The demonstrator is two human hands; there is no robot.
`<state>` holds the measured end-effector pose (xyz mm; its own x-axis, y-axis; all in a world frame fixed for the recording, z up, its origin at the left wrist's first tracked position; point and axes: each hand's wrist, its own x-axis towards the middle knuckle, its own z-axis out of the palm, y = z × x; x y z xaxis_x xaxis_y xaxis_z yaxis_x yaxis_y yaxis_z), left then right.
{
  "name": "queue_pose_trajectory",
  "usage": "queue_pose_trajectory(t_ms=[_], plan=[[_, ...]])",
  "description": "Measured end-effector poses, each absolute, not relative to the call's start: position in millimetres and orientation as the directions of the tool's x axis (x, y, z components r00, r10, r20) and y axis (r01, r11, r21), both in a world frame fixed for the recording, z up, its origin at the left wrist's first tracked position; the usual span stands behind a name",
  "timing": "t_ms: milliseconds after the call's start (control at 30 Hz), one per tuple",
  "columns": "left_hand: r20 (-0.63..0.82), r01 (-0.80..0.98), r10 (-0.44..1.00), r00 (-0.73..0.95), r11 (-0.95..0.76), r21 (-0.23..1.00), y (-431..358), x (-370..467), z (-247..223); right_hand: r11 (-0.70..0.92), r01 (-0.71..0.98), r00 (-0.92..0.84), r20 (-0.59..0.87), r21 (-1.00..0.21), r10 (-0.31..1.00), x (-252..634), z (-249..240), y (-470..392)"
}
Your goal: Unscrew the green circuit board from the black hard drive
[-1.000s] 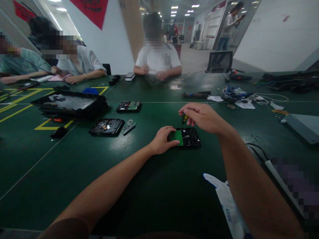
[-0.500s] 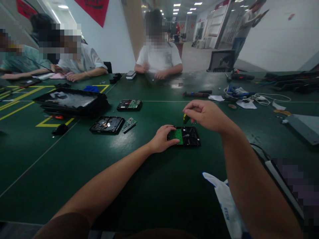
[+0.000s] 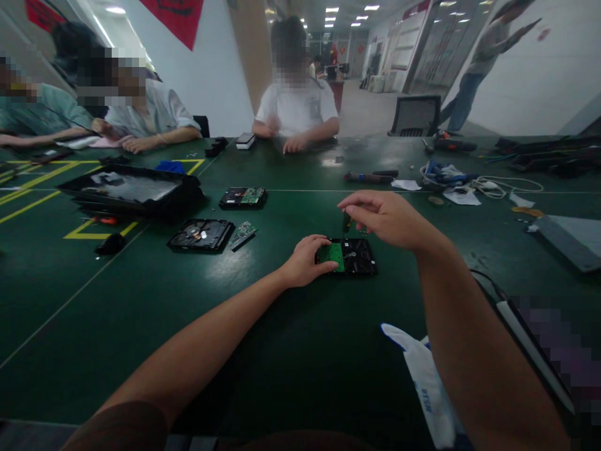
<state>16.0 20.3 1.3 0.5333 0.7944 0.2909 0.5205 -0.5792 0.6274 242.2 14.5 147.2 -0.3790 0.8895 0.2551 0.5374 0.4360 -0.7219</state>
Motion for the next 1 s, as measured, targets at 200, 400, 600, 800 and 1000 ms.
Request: queue_pose_trajectory(t_ms=[200, 400, 600, 800, 1000], plan=[[0.283, 0.519, 0.796, 0.534, -0.574, 0.634, 19.5, 15.7, 3.0, 0.431, 0.614, -0.342, 0.269, -0.661, 0.9, 242.3, 148.3, 15.5], [0.287, 0.519, 0.798, 0.53, -0.573, 0.635, 20.5, 15.9, 1.5, 0.444, 0.564, -0.38, 0.259, -0.696, 0.888, 241.1, 148.0, 14.5], [0.277, 0.521, 0.801, 0.531, -0.567, 0.638, 21.5, 14.8, 0.3, 0.429, 0.559, -0.382, 0.239, -0.709, 0.893, 242.7, 145.6, 17.3], [0.272, 0.519, 0.804, 0.528, -0.56, 0.646, 20.4, 15.2, 1.2, 0.428, 0.664, -0.294, 0.312, -0.613, 0.903, 242.8, 146.1, 18.2], [0.276, 0.516, 0.803, 0.529, -0.562, 0.646, 21.5, 15.1, -0.9, 0.438, 0.584, -0.35, 0.275, -0.684, 0.896, 240.0, 146.4, 17.5]])
